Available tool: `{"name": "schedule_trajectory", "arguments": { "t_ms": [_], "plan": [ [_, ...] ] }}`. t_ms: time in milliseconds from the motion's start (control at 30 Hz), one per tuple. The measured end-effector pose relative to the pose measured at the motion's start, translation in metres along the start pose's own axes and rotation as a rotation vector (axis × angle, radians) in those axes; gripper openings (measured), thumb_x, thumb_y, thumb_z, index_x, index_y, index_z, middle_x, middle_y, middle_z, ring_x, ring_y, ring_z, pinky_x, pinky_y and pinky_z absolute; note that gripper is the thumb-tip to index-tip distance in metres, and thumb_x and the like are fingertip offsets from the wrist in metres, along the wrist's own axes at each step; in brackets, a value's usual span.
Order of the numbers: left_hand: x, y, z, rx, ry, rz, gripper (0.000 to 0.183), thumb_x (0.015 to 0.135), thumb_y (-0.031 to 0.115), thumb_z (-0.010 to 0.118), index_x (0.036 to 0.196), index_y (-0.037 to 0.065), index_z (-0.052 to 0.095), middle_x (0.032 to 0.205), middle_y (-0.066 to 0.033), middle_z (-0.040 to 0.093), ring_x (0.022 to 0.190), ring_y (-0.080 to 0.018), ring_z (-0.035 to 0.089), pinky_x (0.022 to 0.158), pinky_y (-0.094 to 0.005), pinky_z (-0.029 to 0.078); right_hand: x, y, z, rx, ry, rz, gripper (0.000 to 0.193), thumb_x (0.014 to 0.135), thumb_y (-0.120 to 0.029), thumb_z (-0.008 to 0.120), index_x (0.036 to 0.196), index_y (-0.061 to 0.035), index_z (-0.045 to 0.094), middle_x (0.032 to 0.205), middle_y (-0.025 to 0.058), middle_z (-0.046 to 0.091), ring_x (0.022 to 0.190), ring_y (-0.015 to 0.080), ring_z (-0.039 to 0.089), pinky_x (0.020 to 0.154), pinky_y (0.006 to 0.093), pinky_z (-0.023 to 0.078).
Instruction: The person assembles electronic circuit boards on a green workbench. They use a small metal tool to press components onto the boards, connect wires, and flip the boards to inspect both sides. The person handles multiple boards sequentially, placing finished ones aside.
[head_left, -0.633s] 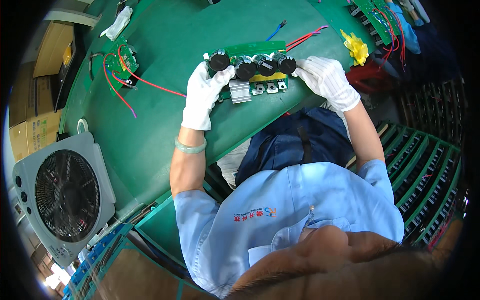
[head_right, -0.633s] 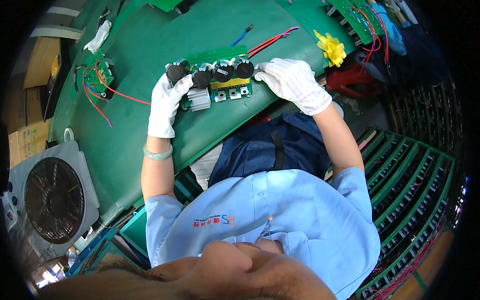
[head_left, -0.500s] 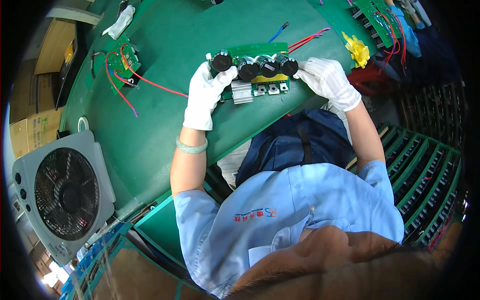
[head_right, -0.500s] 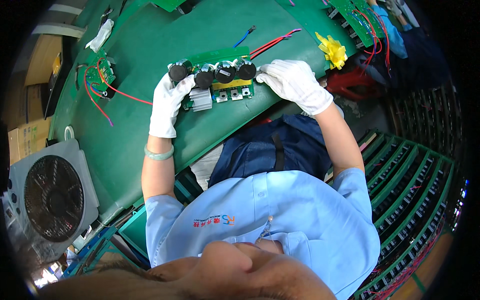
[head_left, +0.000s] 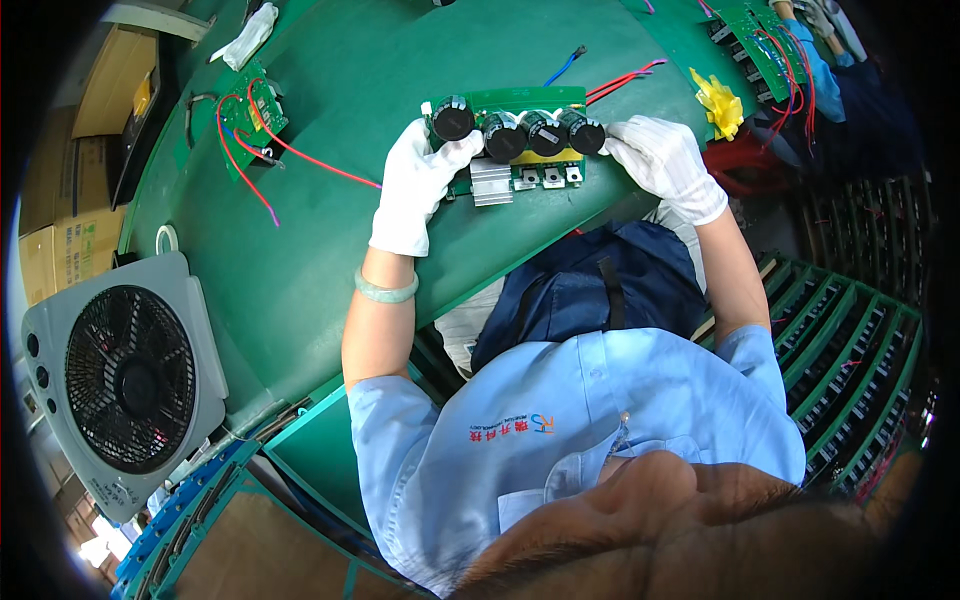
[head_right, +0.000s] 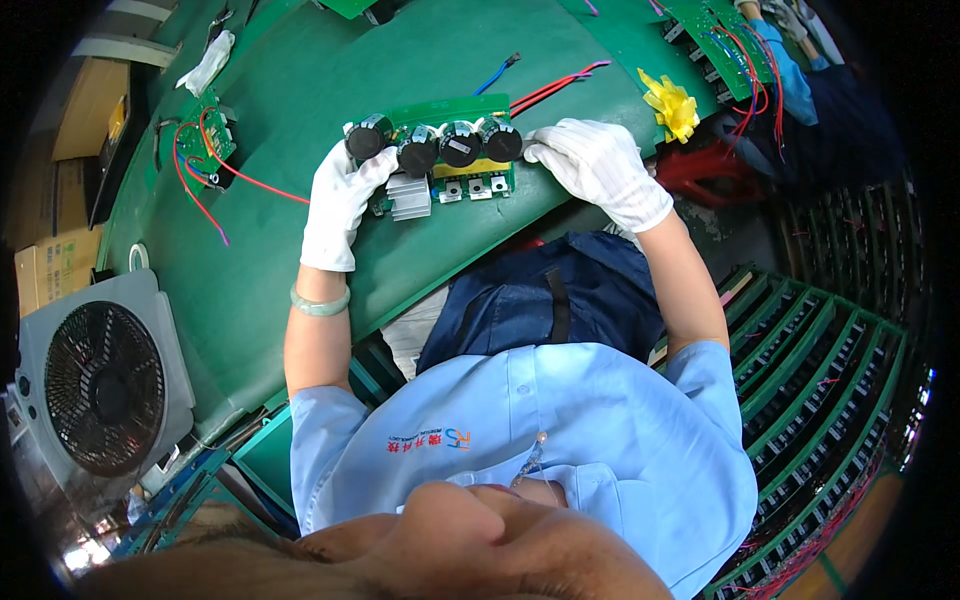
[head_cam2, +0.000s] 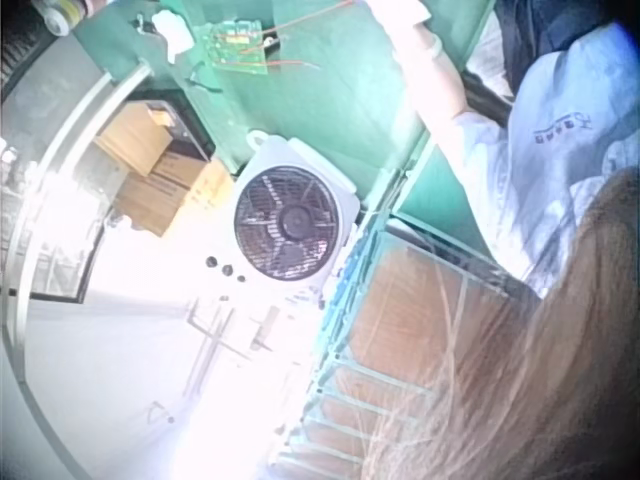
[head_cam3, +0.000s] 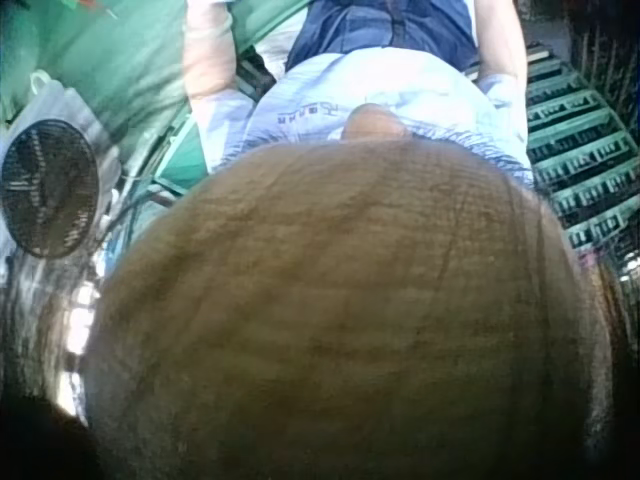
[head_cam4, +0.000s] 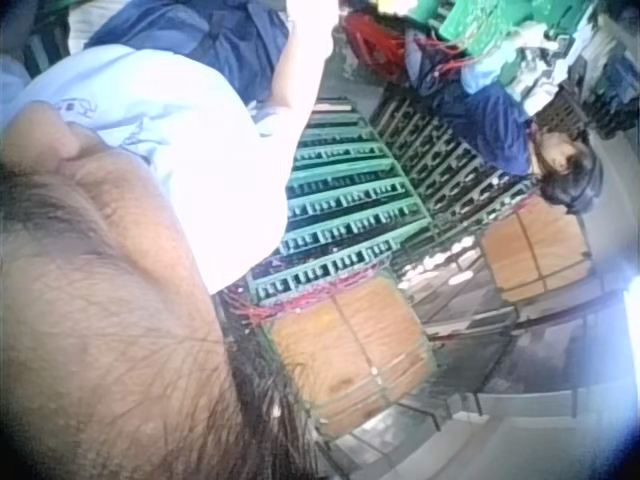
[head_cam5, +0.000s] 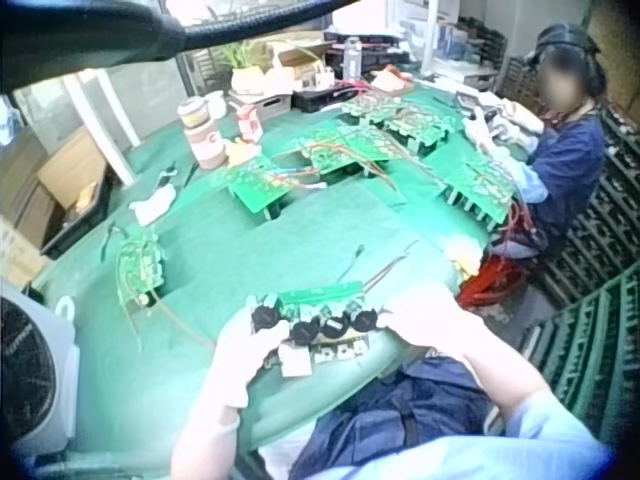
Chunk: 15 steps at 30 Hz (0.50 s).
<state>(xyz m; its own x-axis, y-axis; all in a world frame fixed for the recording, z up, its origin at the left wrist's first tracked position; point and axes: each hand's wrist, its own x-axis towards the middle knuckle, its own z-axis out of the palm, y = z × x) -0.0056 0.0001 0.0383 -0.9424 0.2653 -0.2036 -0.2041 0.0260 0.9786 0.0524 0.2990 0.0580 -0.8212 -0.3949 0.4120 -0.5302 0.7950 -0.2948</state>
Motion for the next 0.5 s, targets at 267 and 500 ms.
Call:
{"name": "schedule_trajectory", "arguments": {
  "t_ms": [267,500],
  "plan": [
    [0.000,0.003,0.001,0.007,-0.005,0.015,0.035,0.083,0.013,0.078,0.109,-0.002,0.059,0.100,-0.0052,0.064,0.090,-0.0101,0.059,0.080,-0.0254,0.050,-0.004,-0.001,0.005,-0.026,0.037,-0.013,0.012,0.085,-0.018,0.066,0.088,-0.0060,0.067,0.080,0.0081,0.067,0.071,0.0270,0.065,0.061,0.0344,0.052],
    [0.002,-0.006,0.000,-0.034,-0.001,0.035,0.036,0.082,0.016,0.079,0.108,-0.001,0.060,0.099,-0.0043,0.064,0.087,-0.0095,0.059,0.078,-0.0250,0.050,-0.002,0.002,0.007,0.007,-0.049,0.008,0.014,0.086,-0.019,0.066,0.087,-0.0051,0.068,0.079,0.0101,0.067,0.070,0.0287,0.064,0.061,0.0366,0.051]
  ]
}}
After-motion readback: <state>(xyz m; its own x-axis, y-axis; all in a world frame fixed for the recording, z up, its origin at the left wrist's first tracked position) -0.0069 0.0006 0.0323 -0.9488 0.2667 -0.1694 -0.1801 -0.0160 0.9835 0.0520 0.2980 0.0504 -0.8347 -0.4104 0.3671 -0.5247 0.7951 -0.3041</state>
